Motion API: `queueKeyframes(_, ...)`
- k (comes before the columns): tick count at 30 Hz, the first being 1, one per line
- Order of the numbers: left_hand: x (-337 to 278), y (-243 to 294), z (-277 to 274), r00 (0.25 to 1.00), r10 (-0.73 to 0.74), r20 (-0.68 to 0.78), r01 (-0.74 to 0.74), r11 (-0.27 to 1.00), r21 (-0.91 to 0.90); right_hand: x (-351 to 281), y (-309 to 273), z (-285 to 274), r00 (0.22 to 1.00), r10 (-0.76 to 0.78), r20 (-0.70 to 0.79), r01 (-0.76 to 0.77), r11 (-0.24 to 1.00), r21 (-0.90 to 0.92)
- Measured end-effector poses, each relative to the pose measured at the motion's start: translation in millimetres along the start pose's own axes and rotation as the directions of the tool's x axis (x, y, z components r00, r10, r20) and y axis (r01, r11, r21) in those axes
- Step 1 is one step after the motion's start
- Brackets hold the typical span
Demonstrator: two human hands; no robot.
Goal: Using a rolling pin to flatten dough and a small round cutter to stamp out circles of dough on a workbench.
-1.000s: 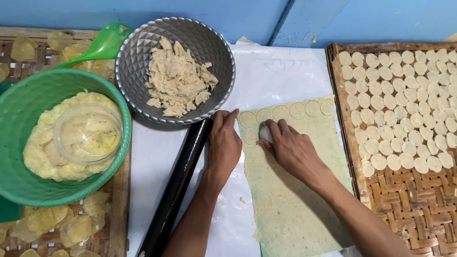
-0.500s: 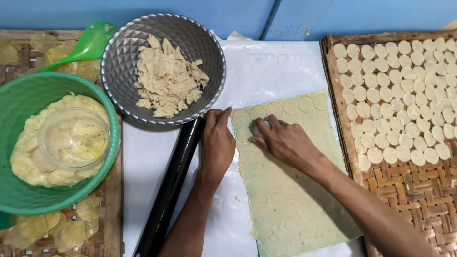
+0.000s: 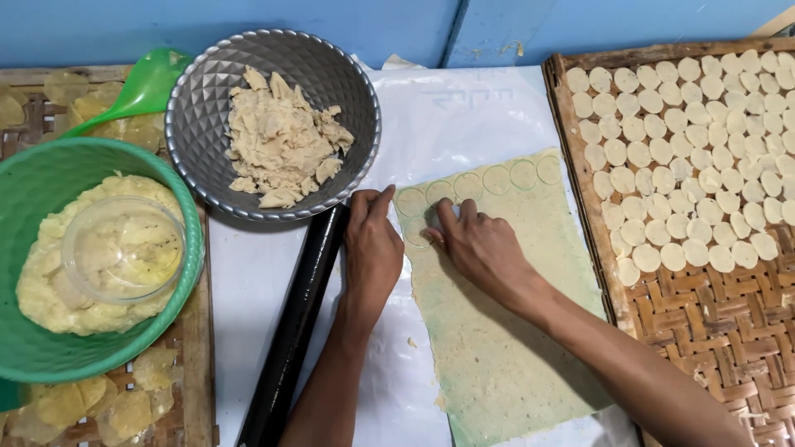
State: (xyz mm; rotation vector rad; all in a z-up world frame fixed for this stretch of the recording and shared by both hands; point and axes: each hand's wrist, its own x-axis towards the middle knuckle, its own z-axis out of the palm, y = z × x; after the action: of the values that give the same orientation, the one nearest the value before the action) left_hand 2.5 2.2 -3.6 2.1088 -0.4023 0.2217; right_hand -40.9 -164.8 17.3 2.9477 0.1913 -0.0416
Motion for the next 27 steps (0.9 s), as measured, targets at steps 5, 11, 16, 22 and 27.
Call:
queueKeyframes(5,-2,3,-2,1.000,0.000,0.006,0.000,1.000,0.007,-6,4,-1,0.999,-0.039,0.003,0.039,0.999,0.027)
queueKeyframes(11,-2,2,-1,1.000,-0.001,-0.018,0.001,1.000,0.015,-11,11,-16,0.996,0.041,0.074,-0.060,0.961,0.269)
queueKeyframes(16,-1,3,-1,1.000,-0.017,-0.010,0.017,1.000,-0.005,-33,42,-13,0.980,0.187,0.064,-0.197,0.896,0.398)
queueKeyframes(22,-1,5,0,1.000,-0.016,-0.009,0.016,1.000,0.014,-33,47,-21,0.986,0.134,0.099,-0.159,0.934,0.319)
queueKeyframes(27,0,6,-1,1.000,-0.017,0.000,0.017,1.000,0.025,-22,43,-25,0.989,0.085,0.122,-0.117,0.952,0.284)
